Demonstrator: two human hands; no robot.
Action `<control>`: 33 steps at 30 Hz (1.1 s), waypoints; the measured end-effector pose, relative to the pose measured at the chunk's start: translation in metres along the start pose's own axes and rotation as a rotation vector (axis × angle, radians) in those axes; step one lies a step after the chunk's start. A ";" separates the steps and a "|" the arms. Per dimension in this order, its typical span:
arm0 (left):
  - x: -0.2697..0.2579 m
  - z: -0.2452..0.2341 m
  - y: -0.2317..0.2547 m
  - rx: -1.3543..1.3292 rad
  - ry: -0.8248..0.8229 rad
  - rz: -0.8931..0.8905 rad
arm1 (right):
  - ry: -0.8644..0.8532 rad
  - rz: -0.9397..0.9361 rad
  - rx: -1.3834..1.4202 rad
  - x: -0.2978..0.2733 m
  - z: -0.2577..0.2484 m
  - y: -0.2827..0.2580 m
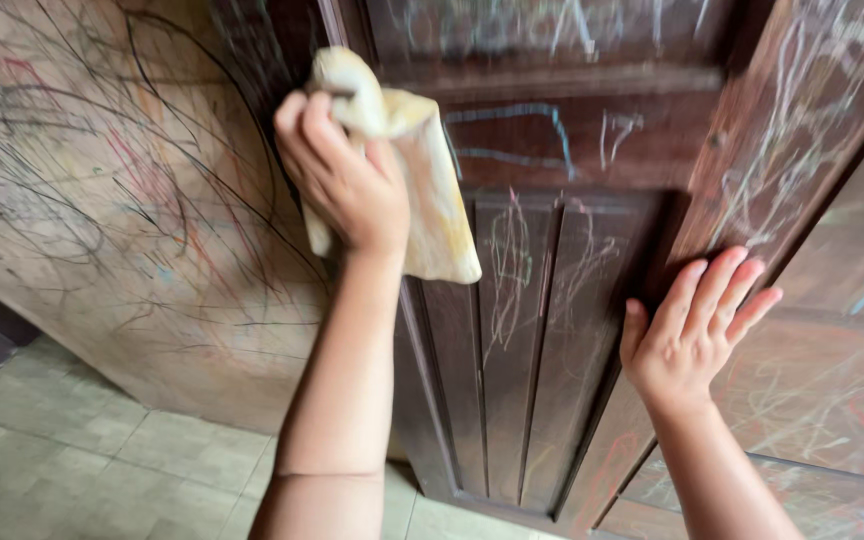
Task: The person wipes a wooden door covered in colorful chalk scribbles using a cloth. They systematically clean the surface from top to bottom, removing the marks.
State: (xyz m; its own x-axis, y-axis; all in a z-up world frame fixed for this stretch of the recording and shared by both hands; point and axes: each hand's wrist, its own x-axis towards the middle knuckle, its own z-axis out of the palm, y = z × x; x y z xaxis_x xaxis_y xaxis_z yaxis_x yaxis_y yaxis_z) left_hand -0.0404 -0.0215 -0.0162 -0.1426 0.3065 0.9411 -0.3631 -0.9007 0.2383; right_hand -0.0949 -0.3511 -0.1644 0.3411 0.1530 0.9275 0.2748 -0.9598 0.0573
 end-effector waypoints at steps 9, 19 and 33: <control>-0.112 0.023 0.024 -0.106 -0.113 0.153 | 0.102 -0.104 -0.047 0.006 -0.014 -0.019; -0.301 -0.067 0.019 -0.019 -0.248 0.144 | 0.093 -0.101 -0.036 0.001 -0.023 -0.021; -0.134 -0.014 -0.065 0.052 0.092 0.062 | 0.157 -0.144 -0.060 -0.005 -0.013 -0.019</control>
State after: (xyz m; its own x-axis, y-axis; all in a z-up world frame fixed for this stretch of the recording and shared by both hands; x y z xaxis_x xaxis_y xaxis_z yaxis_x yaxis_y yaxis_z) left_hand -0.0102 -0.0001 -0.1608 -0.2481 0.2746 0.9290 -0.3033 -0.9328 0.1947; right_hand -0.1138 -0.3365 -0.1653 0.1569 0.2556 0.9540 0.2550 -0.9437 0.2109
